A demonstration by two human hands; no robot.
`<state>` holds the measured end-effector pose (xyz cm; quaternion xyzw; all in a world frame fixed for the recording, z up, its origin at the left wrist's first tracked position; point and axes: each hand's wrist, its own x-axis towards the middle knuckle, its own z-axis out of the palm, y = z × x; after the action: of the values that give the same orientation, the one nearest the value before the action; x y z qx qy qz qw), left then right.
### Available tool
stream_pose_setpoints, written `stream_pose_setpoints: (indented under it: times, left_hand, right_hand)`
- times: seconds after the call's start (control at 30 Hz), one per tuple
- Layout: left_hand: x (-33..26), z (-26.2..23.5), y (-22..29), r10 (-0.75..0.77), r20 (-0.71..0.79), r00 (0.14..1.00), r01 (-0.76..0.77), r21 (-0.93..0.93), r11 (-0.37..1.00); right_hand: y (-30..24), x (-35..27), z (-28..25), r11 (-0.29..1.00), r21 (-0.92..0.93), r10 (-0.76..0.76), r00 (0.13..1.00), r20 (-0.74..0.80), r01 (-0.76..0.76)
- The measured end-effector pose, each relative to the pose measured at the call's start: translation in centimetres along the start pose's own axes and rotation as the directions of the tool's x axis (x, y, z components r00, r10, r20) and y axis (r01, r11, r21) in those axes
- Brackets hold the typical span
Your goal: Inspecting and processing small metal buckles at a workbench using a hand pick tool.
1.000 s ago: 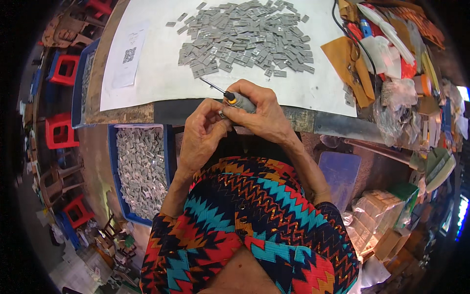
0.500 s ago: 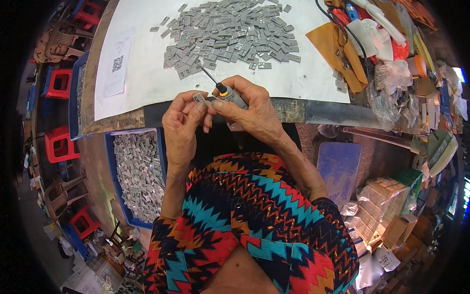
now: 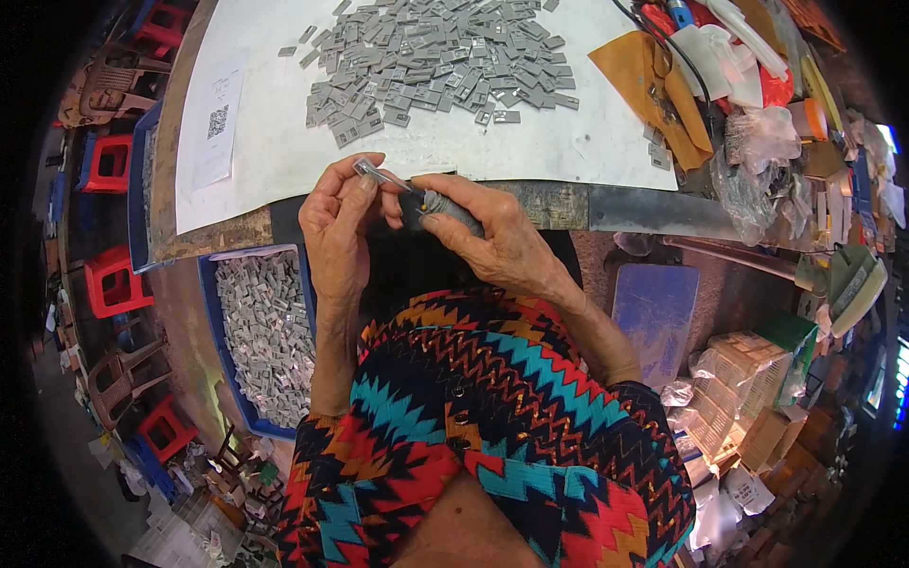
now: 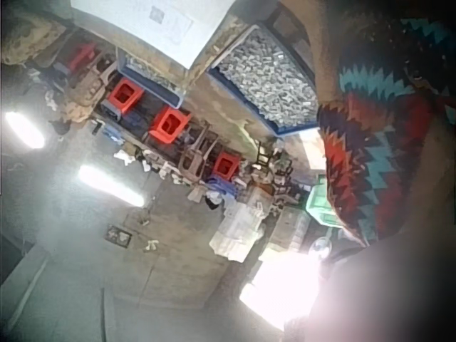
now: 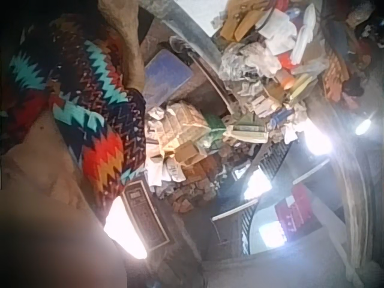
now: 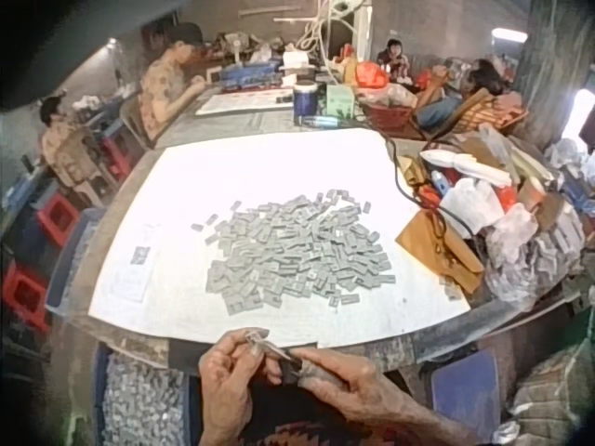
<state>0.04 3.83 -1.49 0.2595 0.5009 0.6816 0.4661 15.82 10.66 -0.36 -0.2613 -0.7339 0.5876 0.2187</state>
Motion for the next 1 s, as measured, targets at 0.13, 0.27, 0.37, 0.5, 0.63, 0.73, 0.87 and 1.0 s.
stream_pose_setpoints:
  times: [0.13, 0.27, 0.37, 0.5, 0.63, 0.73, 0.87, 1.0]
  left_hand:
    - [0.2, -0.3, 0.0, 0.019, -0.02, 1.0, -0.018, 0.061, 0.998]
    - [0.2, -0.6, 0.0, -0.001, -0.024, 1.0, 0.003, 0.086, 0.996]
    - [0.3, -0.7, 0.3, -0.034, 0.0, 0.999, 0.033, 0.131, 0.991]
    - [0.7, -0.5, -0.1, 0.0, 0.014, 1.0, -0.002, 0.168, 0.986]
    - [0.7, -0.2, -0.2, 0.013, 0.003, 1.0, -0.014, 0.124, 0.992]
    - [0.6, -0.2, -0.2, 0.013, -0.003, 1.0, -0.012, 0.185, 0.983]
    - [0.6, -0.2, -0.3, 0.023, -0.043, 0.999, -0.013, 0.236, 0.972]
    - [0.5, -0.2, -0.2, 0.041, -0.075, 0.996, -0.017, 0.299, 0.954]
  right_hand:
    - [0.1, -0.4, 0.1, 0.997, 0.023, 0.068, 0.997, -0.036, -0.067]
    - [0.0, -0.5, 0.3, 0.989, 0.085, 0.13, 0.99, -0.059, -0.124]
    - [0.3, -0.6, 0.5, 0.972, 0.184, 0.16, 0.984, -0.077, -0.144]
    - [-0.1, -0.6, 0.3, 0.993, 0.074, 0.095, 0.993, -0.074, -0.089]
    - [-0.1, -0.4, 0.7, 0.998, -0.05, -0.037, 0.993, -0.115, 0.032]
    - [0.3, -0.2, 0.9, 0.996, -0.068, -0.065, 0.987, -0.146, 0.056]
    - [0.9, 0.1, 1.2, 0.988, -0.128, -0.105, 0.981, -0.165, 0.084]
    - [1.0, 0.1, 1.3, 0.987, -0.13, -0.115, 0.979, -0.166, 0.094]
